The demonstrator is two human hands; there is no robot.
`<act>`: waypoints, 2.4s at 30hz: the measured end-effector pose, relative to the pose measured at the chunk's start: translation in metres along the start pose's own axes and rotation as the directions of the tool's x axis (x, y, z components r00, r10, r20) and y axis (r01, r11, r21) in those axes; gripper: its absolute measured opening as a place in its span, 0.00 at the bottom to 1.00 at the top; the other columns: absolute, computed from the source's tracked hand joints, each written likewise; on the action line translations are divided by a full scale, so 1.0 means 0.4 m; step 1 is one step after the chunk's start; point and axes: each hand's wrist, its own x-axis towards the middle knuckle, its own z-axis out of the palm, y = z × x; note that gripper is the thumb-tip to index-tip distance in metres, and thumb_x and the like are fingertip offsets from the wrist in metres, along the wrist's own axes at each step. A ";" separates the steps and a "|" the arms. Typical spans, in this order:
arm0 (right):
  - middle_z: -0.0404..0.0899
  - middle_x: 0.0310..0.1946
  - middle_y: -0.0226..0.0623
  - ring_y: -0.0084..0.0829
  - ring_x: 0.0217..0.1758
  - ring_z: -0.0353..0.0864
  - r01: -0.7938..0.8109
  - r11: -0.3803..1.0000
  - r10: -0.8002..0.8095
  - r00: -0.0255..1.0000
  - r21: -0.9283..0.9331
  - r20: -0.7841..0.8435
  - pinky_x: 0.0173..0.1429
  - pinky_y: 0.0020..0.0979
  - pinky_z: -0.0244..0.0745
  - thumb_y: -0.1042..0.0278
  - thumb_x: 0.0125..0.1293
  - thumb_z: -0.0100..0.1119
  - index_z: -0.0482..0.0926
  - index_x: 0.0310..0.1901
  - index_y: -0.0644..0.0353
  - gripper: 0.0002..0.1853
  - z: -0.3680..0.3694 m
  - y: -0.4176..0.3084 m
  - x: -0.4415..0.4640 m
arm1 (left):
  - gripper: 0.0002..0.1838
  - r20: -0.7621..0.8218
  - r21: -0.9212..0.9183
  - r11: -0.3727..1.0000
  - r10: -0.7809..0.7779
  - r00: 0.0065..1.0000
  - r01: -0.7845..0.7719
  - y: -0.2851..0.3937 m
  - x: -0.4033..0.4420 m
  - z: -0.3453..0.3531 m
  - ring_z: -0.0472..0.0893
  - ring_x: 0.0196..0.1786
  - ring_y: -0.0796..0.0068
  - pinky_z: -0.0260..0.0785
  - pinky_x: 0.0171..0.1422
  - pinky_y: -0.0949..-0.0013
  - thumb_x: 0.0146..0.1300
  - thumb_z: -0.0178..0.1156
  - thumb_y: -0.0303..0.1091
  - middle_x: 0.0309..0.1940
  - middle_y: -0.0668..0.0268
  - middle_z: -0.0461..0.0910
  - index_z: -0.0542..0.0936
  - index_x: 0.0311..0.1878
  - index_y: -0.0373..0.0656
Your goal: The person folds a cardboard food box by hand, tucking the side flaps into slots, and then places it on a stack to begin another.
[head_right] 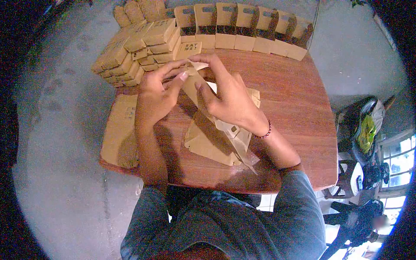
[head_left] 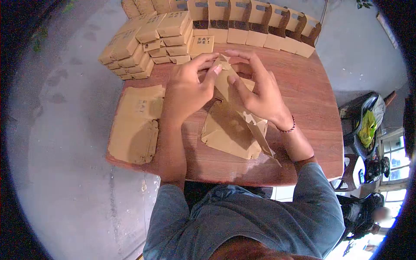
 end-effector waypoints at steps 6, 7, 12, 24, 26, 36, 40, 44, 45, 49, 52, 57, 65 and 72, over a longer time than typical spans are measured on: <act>0.83 0.44 0.51 0.53 0.42 0.85 -0.005 0.997 0.006 1.000 -0.082 0.007 0.45 0.46 0.80 0.75 0.65 0.56 0.66 0.63 0.56 0.25 -0.004 -0.003 0.000 | 0.20 -0.045 0.150 0.984 0.105 0.993 -0.097 0.012 -0.006 0.010 0.86 0.38 0.63 0.76 0.43 0.68 0.63 0.62 0.32 0.39 0.57 0.86 0.77 0.58 0.43; 0.83 0.43 0.50 0.51 0.41 0.86 0.004 0.997 -0.005 1.000 -0.073 -0.012 0.43 0.44 0.81 0.75 0.65 0.56 0.66 0.63 0.56 0.24 -0.003 -0.003 0.001 | 0.20 -0.045 0.150 0.984 0.105 0.993 -0.097 0.014 -0.006 0.014 0.86 0.38 0.63 0.76 0.43 0.68 0.63 0.62 0.32 0.39 0.57 0.86 0.77 0.58 0.43; 0.84 0.42 0.47 0.42 0.38 0.88 -0.039 0.999 0.039 0.999 -0.008 -0.038 0.38 0.36 0.81 0.73 0.65 0.58 0.67 0.63 0.57 0.24 -0.010 -0.005 0.005 | 0.13 -0.146 0.086 0.987 0.148 0.978 -0.136 0.043 -0.013 0.023 0.86 0.35 0.68 0.76 0.40 0.69 0.61 0.65 0.29 0.37 0.57 0.86 0.82 0.49 0.40; 0.83 0.36 0.38 0.32 0.42 0.83 0.292 0.919 -0.312 0.950 -0.265 -0.035 0.48 0.31 0.75 0.72 0.58 0.69 0.84 0.38 0.63 0.07 -0.064 0.004 0.024 | 0.06 -0.096 -0.078 0.985 0.147 0.984 -0.155 0.063 -0.030 0.006 0.85 0.36 0.77 0.75 0.41 0.74 0.61 0.65 0.28 0.33 0.61 0.87 0.84 0.40 0.36; 0.83 0.34 0.39 0.42 0.41 0.81 0.199 0.968 -0.204 0.979 -0.150 -0.022 0.47 0.38 0.74 0.70 0.58 0.68 0.83 0.36 0.60 0.06 -0.067 0.003 0.020 | 0.06 -0.093 -0.050 0.970 0.232 0.968 -0.238 0.052 -0.022 0.005 0.85 0.36 0.76 0.75 0.42 0.74 0.62 0.65 0.28 0.33 0.61 0.86 0.84 0.40 0.37; 0.82 0.32 0.41 0.41 0.39 0.82 0.232 0.934 -0.281 0.947 -0.273 -0.157 0.45 0.38 0.75 0.65 0.58 0.69 0.83 0.36 0.62 0.10 -0.055 -0.018 0.018 | 0.05 -0.232 0.233 0.867 0.489 0.841 -0.440 0.048 -0.002 0.006 0.80 0.31 0.65 0.71 0.38 0.68 0.64 0.60 0.28 0.29 0.60 0.79 0.79 0.34 0.36; 0.82 0.26 0.38 0.32 0.31 0.82 0.054 0.992 -0.049 0.998 -0.114 0.048 0.37 0.35 0.76 0.63 0.60 0.69 0.82 0.37 0.64 0.12 -0.063 -0.028 0.003 | 0.07 -0.287 0.257 0.889 0.446 0.848 -0.380 0.053 -0.007 -0.016 0.78 0.30 0.65 0.69 0.38 0.70 0.64 0.60 0.28 0.28 0.60 0.77 0.77 0.33 0.36; 0.79 0.20 0.33 0.20 0.24 0.78 -0.177 0.982 0.167 0.974 0.057 0.150 0.30 0.28 0.73 0.64 0.64 0.66 0.81 0.36 0.66 0.11 -0.036 -0.005 -0.002 | 0.07 -0.298 0.223 0.888 0.454 0.840 -0.401 0.047 -0.008 -0.015 0.78 0.30 0.67 0.69 0.38 0.70 0.63 0.61 0.28 0.28 0.60 0.77 0.77 0.32 0.35; 0.79 0.20 0.33 0.20 0.24 0.78 -0.177 0.983 0.166 0.974 0.056 0.152 0.30 0.28 0.73 0.64 0.64 0.66 0.81 0.36 0.66 0.11 -0.036 -0.005 0.000 | 0.07 -0.302 0.212 0.894 0.444 0.844 -0.395 0.041 -0.008 -0.014 0.78 0.30 0.68 0.70 0.38 0.70 0.64 0.61 0.29 0.28 0.61 0.78 0.77 0.32 0.35; 0.79 0.20 0.28 0.14 0.24 0.75 -0.290 0.945 0.253 0.941 0.152 0.223 0.28 0.23 0.69 0.65 0.66 0.64 0.81 0.35 0.65 0.10 -0.048 -0.017 0.005 | 0.06 -0.293 0.138 0.939 0.343 0.893 -0.315 0.049 -0.015 -0.010 0.79 0.34 0.67 0.71 0.42 0.69 0.62 0.62 0.30 0.31 0.62 0.80 0.80 0.37 0.37; 0.78 0.21 0.27 0.15 0.23 0.74 -0.357 0.906 0.314 0.927 0.227 0.204 0.27 0.22 0.69 0.66 0.66 0.64 0.80 0.36 0.65 0.10 -0.056 -0.020 0.013 | 0.09 -0.316 0.156 0.894 0.448 0.837 -0.419 0.035 0.006 -0.022 0.80 0.45 0.62 0.72 0.54 0.62 0.58 0.64 0.31 0.40 0.61 0.82 0.82 0.41 0.39; 0.80 0.24 0.26 0.15 0.26 0.77 -0.318 0.872 0.308 0.947 0.373 0.087 0.30 0.18 0.70 0.66 0.66 0.65 0.80 0.37 0.64 0.09 -0.068 0.003 0.029 | 0.16 0.108 0.346 0.713 0.615 0.781 -0.610 0.079 -0.024 -0.068 0.68 0.67 0.50 0.61 0.70 0.51 0.54 0.67 0.32 0.59 0.61 0.77 0.84 0.48 0.47; 0.83 0.28 0.27 0.15 0.29 0.79 -0.332 0.824 0.344 0.937 0.460 0.061 0.34 0.20 0.74 0.68 0.65 0.65 0.81 0.39 0.63 0.07 -0.081 -0.018 0.021 | 0.22 0.131 0.329 0.714 0.614 0.778 -0.618 0.057 -0.009 -0.033 0.58 0.73 0.44 0.55 0.75 0.46 0.38 0.77 0.45 0.64 0.65 0.74 0.88 0.42 0.61; 0.82 0.26 0.28 0.14 0.27 0.76 -0.343 0.792 0.348 0.933 0.506 0.088 0.33 0.17 0.68 0.69 0.64 0.67 0.80 0.37 0.63 0.07 -0.086 -0.038 0.011 | 0.11 -0.027 0.390 0.633 0.733 0.679 -0.669 0.055 -0.006 -0.015 0.61 0.71 0.49 0.56 0.73 0.49 0.43 0.75 0.38 0.58 0.67 0.77 0.88 0.33 0.57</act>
